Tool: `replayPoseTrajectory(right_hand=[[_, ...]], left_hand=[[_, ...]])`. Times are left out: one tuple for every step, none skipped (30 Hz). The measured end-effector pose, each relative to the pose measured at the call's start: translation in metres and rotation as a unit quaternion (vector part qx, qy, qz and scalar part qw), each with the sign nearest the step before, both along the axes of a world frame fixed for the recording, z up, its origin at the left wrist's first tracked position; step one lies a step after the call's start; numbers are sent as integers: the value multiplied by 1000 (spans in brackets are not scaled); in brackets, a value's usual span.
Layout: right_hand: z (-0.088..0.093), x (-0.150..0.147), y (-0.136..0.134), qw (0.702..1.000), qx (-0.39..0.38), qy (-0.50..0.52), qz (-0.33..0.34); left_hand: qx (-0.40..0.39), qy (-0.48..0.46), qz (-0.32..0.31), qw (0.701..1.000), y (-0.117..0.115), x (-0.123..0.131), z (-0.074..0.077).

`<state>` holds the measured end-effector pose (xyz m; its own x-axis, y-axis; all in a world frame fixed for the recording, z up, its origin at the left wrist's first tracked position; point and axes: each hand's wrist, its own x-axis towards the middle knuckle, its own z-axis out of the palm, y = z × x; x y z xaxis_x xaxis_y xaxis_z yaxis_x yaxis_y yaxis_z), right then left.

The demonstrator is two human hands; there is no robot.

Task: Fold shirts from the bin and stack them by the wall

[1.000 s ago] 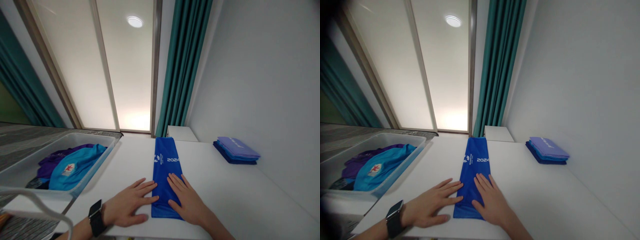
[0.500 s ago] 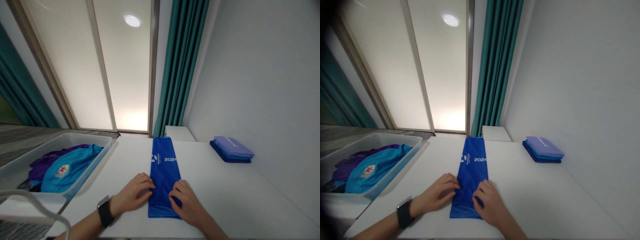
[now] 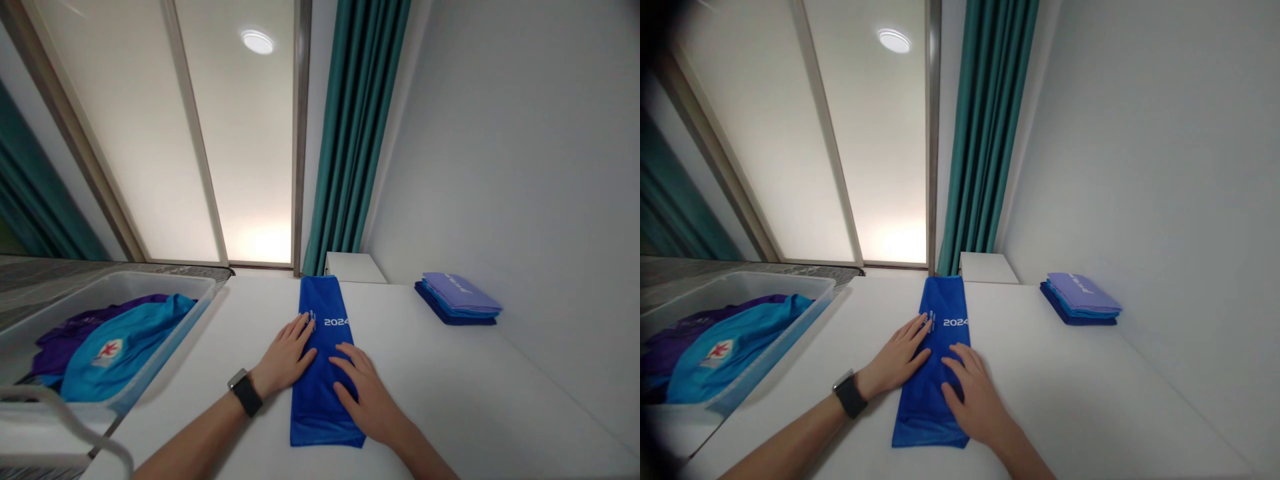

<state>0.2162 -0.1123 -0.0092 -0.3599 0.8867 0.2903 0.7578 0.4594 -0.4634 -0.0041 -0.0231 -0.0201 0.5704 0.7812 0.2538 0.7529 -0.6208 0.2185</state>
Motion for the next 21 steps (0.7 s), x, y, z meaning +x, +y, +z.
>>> replayPoseTrajectory(right_hand=[[0,0,1,1000,-20,-19,4],[1,0,1,998,-39,-40,9],[1,-1,2,996,-56,-60,14],[2,-3,1,994,-71,-79,19],[3,-5,1,992,-84,-96,21],[3,-7,1,989,-94,-110,22],[4,-9,0,987,-100,-121,22],[4,-11,0,986,-104,-129,21],[4,-12,0,985,-106,-134,19],[4,-13,1,984,-108,-139,19],[4,-14,2,983,-110,-143,19],[5,-14,3,982,-114,-147,19],[5,-14,4,981,-118,-152,19],[5,-14,6,980,-122,-156,19],[6,-15,7,979,-126,-160,18],[7,-15,9,978,-130,-163,17],[7,-16,11,977,-132,-166,16],[8,-16,12,976,-134,-168,15],[9,-17,14,976,-136,-170,14],[9,-17,16,975,-138,-171,12],[10,-17,17,975,-140,-173,10]], left_hand=[[-4,6,0,1000,-1,-2,-2],[-8,12,-2,1000,-1,-4,-3],[-11,19,-3,1000,-2,-6,-4],[-13,27,-4,1000,-3,-7,-5],[-16,36,-4,999,-4,-8,-5],[-19,43,-4,999,-4,-9,-4],[-20,49,-5,999,-4,-9,-4],[-20,51,-6,998,-4,-10,-3],[-19,52,-7,998,-3,-9,-3],[-18,53,-8,998,-2,-9,-2],[-19,53,-7,998,0,-9,-2],[-20,53,-6,998,1,-10,-1],[-23,53,-3,998,3,-10,-1],[-26,54,0,998,4,-11,0],[-29,53,4,998,6,-12,0],[-31,53,8,998,7,-13,0],[-32,54,11,998,9,-14,0],[-33,55,13,998,10,-15,-1],[-34,56,14,998,11,-16,-2],[-34,56,15,998,12,-17,-2],[-34,56,16,998,13,-18,-4]])
